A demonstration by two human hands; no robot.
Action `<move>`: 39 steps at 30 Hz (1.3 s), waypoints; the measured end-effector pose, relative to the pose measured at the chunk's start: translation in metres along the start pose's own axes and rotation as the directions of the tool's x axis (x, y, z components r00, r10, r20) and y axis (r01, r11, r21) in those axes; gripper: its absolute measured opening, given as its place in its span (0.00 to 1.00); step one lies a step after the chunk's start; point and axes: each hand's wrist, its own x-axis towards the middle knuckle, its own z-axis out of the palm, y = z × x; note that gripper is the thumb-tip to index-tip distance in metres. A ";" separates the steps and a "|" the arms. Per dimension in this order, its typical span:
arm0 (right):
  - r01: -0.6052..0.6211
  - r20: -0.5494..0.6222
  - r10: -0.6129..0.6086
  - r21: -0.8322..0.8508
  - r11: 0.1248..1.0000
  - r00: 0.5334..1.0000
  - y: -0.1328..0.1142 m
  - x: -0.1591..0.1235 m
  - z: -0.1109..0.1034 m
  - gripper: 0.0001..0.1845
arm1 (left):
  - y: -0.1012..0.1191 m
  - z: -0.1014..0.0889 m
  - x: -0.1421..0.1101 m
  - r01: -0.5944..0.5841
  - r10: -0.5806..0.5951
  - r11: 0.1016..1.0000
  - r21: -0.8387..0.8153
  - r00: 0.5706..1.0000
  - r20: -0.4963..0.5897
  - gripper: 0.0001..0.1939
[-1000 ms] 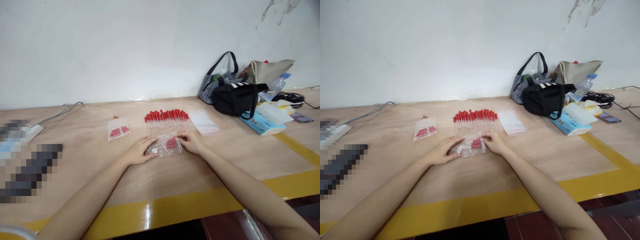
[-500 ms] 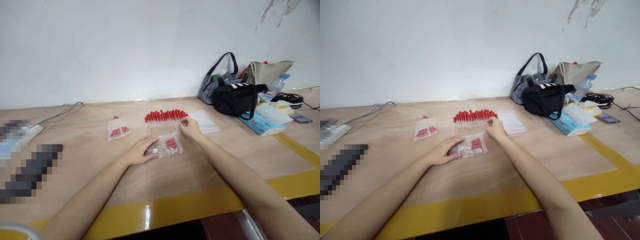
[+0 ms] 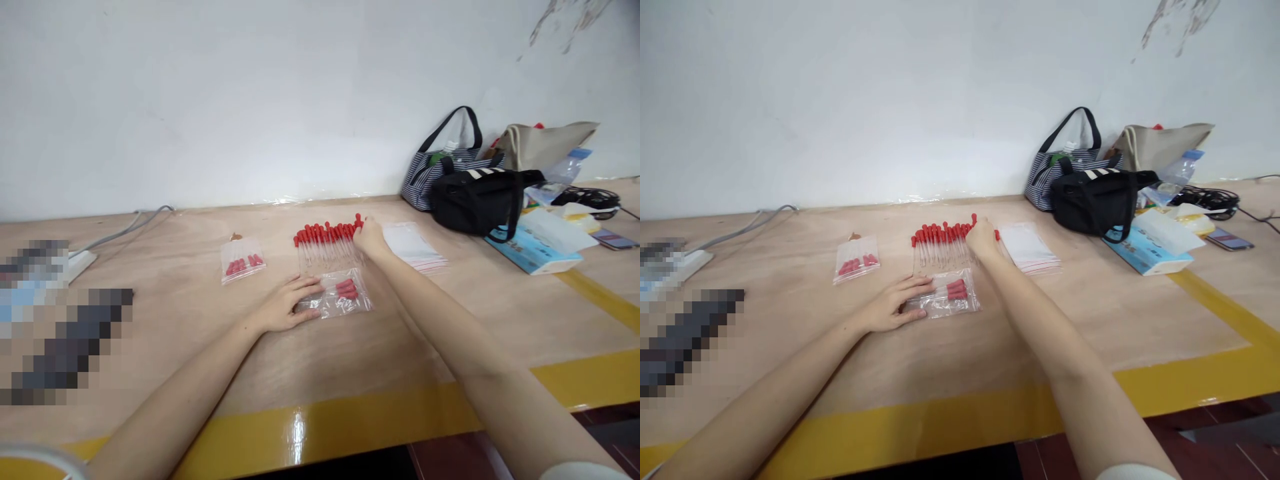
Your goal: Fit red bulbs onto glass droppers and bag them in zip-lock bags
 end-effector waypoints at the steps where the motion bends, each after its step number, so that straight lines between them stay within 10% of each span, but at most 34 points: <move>1: 0.034 -0.034 -0.033 0.039 0.999 0.999 0.002 -0.002 -0.005 0.17 | 0.000 0.000 0.000 0.002 -0.002 1.000 -0.001 1.000 0.002 0.26; 11: -0.140 0.023 0.156 0.588 0.797 0.987 0.062 -0.062 -0.033 0.30 | -0.001 0.000 0.001 -0.005 0.005 1.000 -0.011 1.000 0.002 0.25; 24: -0.326 0.209 0.284 0.820 0.470 0.936 0.036 -0.089 -0.018 0.15 | 0.001 -0.001 0.002 -0.010 0.010 1.000 0.016 1.000 0.016 0.26; 32: -0.424 0.505 0.084 0.609 0.671 0.859 0.033 -0.096 -0.039 0.12 | 0.002 -0.002 0.002 -0.017 0.017 1.000 0.016 1.000 0.010 0.30; 39: -0.369 0.695 -0.164 0.548 0.750 0.700 0.036 -0.094 -0.035 0.15 | 0.002 -0.001 0.002 -0.007 0.007 1.000 0.004 1.000 0.015 0.30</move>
